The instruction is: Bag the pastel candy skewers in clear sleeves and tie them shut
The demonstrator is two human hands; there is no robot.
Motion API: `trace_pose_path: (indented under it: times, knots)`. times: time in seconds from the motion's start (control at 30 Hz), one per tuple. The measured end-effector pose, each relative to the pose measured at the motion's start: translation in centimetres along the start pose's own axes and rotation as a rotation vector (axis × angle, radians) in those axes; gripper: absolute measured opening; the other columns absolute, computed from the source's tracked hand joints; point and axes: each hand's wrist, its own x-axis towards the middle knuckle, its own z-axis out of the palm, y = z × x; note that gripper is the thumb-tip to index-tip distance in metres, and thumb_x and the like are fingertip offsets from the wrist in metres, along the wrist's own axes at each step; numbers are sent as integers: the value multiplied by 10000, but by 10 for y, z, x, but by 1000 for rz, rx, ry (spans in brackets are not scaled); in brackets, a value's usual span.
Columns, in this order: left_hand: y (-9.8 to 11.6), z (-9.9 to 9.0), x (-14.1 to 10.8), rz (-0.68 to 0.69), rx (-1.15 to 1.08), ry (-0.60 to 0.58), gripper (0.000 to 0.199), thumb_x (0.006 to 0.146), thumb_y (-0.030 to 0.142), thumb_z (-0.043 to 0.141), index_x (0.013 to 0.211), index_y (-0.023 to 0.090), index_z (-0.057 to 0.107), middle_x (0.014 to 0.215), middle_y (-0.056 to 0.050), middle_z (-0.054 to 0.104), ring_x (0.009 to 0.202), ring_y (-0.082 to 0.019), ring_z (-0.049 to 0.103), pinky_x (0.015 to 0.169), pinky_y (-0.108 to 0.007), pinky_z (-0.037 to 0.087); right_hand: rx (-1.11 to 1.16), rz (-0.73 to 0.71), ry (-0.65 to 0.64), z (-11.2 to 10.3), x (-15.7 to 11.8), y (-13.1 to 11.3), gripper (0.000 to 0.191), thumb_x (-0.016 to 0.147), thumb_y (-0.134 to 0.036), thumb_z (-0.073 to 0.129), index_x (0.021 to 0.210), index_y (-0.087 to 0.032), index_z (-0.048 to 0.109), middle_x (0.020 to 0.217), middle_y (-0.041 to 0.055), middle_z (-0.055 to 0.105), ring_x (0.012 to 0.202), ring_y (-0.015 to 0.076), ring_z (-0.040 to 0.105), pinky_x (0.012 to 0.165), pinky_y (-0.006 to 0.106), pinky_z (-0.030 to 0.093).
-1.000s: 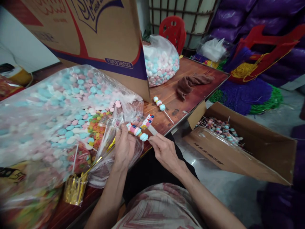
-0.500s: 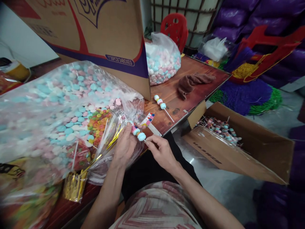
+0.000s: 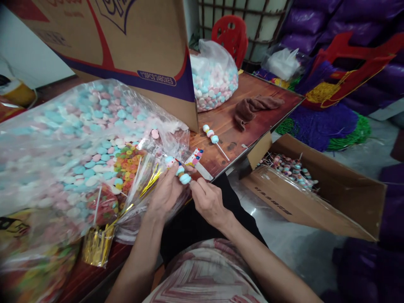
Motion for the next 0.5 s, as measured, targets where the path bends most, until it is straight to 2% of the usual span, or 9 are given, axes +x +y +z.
trace_pose_path:
  times: [0.1, 0.17, 0.23, 0.37, 0.5]
  knots:
    - [8, -6, -3, -108, 26, -69, 275, 800, 395, 762, 888, 146, 682, 940, -105, 739, 907, -218, 703, 818, -349, 550, 188, 98, 38, -4, 3, 2, 175, 1000, -175, 454, 933, -208, 612, 774, 44, 578, 691, 158, 556, 653, 286, 474]
    - [14, -10, -3, -133, 34, -67, 287, 794, 403, 770, 908, 153, 684, 996, -114, 738, 930, -223, 702, 828, -359, 553, 276, 132, 51, -7, 5, 1, 155, 995, -178, 475, 912, -208, 603, 772, 42, 582, 701, 161, 556, 653, 294, 469]
    - [20, -10, 0, -84, 27, -36, 323, 771, 432, 786, 900, 153, 687, 1009, -119, 737, 927, -227, 704, 821, -354, 555, 314, 145, 53, -9, 6, 0, 149, 989, -179, 487, 902, -208, 604, 765, 41, 587, 696, 162, 551, 648, 299, 460]
    - [30, -5, 11, 98, -62, 84, 407, 780, 528, 747, 928, 153, 693, 995, -113, 734, 908, -222, 701, 800, -340, 555, 338, 143, 37, -8, 6, -2, 151, 979, -179, 493, 889, -207, 611, 754, 33, 585, 673, 153, 540, 642, 296, 454]
    - [34, 0, 18, 134, -135, 153, 353, 790, 495, 753, 826, 155, 664, 752, -22, 667, 691, -133, 656, 656, -253, 528, 360, 124, -11, -6, 4, -3, 161, 983, -173, 479, 899, -207, 613, 769, 36, 593, 688, 154, 550, 653, 295, 459]
